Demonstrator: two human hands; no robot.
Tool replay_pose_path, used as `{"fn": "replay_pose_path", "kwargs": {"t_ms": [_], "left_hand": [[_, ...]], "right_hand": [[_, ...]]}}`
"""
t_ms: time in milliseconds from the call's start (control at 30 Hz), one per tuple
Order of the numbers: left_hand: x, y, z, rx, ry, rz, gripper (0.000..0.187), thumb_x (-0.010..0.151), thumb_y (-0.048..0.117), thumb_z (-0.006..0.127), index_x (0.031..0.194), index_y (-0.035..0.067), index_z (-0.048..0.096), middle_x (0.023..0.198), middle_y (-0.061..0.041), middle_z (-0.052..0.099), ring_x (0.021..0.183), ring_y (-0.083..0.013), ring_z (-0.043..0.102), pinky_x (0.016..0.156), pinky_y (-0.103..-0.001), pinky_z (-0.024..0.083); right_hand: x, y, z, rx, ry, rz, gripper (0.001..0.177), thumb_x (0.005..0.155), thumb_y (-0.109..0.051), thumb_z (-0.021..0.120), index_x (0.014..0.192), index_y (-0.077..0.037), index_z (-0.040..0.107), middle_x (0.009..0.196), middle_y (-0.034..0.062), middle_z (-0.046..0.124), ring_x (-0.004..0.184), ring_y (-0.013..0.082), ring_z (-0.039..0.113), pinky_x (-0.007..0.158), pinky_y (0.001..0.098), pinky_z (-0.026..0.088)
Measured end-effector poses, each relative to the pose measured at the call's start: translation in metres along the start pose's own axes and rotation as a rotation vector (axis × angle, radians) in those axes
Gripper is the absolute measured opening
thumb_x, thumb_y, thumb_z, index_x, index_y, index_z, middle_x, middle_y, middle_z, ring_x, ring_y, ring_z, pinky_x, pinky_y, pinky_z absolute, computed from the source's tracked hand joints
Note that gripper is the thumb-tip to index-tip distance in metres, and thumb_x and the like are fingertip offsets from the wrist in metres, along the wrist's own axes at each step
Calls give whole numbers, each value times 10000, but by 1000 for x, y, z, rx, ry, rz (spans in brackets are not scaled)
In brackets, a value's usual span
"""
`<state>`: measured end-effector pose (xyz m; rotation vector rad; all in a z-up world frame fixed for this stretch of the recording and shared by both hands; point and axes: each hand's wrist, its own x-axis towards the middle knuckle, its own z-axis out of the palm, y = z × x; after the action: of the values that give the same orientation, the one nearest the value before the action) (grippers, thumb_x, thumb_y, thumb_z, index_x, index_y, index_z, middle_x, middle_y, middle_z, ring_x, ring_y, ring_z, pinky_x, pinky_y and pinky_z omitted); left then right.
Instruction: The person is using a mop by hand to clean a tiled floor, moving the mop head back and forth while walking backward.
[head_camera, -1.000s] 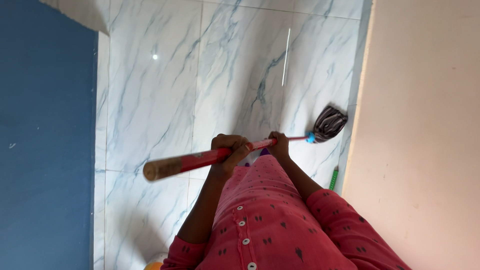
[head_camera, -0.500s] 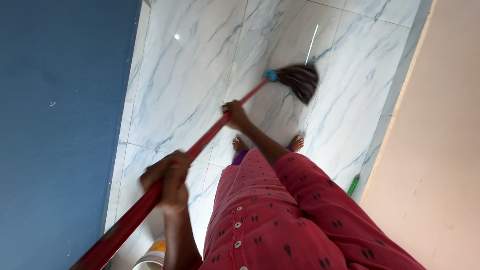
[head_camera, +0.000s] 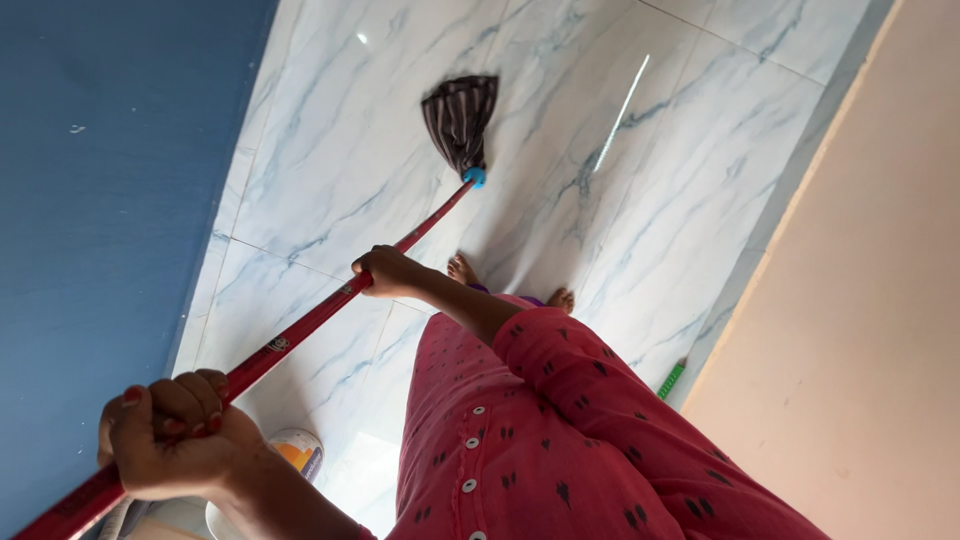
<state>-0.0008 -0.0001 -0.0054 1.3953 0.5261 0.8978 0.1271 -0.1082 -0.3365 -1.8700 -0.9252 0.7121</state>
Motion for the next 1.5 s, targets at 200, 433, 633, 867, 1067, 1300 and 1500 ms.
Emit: {"fn": "replay_pose_path", "kwargs": {"t_ms": [200,433,633,867,1067,1300,1500], "left_hand": [[-18,-44,29,-63,-108,-85,384,952,154,430,619,186,241,476,-1,240,358,-108,167,415,-319,215],[-64,-90,127,-238,-227,-313,372,948,74,452,630,166,282,490,-5,270,407,-120,187,431,-311,204],[-147,-129,203,-322,-416,-550,292,896,5,478,647,102,358,517,0,318,444,-103,238,463,-291,259],[-258,-148,249,-318,-762,-661,366,859,-65,512,590,116,343,501,-16,362,447,-106,305,473,-292,287],[-270,-130,258,-239,-1076,-701,382,867,-59,494,577,126,327,496,0,329,445,-87,275,445,-275,249],[-248,-118,259,-225,-1313,-676,355,848,-49,526,594,117,342,525,4,342,483,-79,281,495,-276,286],[-218,-107,216,-182,-1292,-681,398,923,-26,556,609,120,360,530,-5,412,484,-83,344,526,-280,366]], "right_hand": [[-60,59,-32,-68,97,129,140,742,-165,764,832,-93,684,765,112,709,921,319,663,822,434,513],[-168,138,-76,-126,265,338,175,706,-208,791,802,-94,700,761,125,721,847,309,707,802,448,536],[-300,204,-100,-103,522,468,219,783,-251,810,757,-80,676,747,152,688,766,356,689,730,480,519],[-446,233,-106,-125,719,645,202,735,-141,810,745,-35,638,765,179,673,825,383,648,744,481,515],[-477,207,-65,-137,971,659,199,716,-96,815,756,-25,634,748,164,674,808,376,629,726,477,513],[-462,167,-44,108,881,841,311,717,-218,883,764,-24,644,614,169,656,568,313,661,602,403,519],[-428,143,-18,165,956,791,145,882,-122,718,792,-19,671,714,163,699,656,272,708,660,374,546]]}}
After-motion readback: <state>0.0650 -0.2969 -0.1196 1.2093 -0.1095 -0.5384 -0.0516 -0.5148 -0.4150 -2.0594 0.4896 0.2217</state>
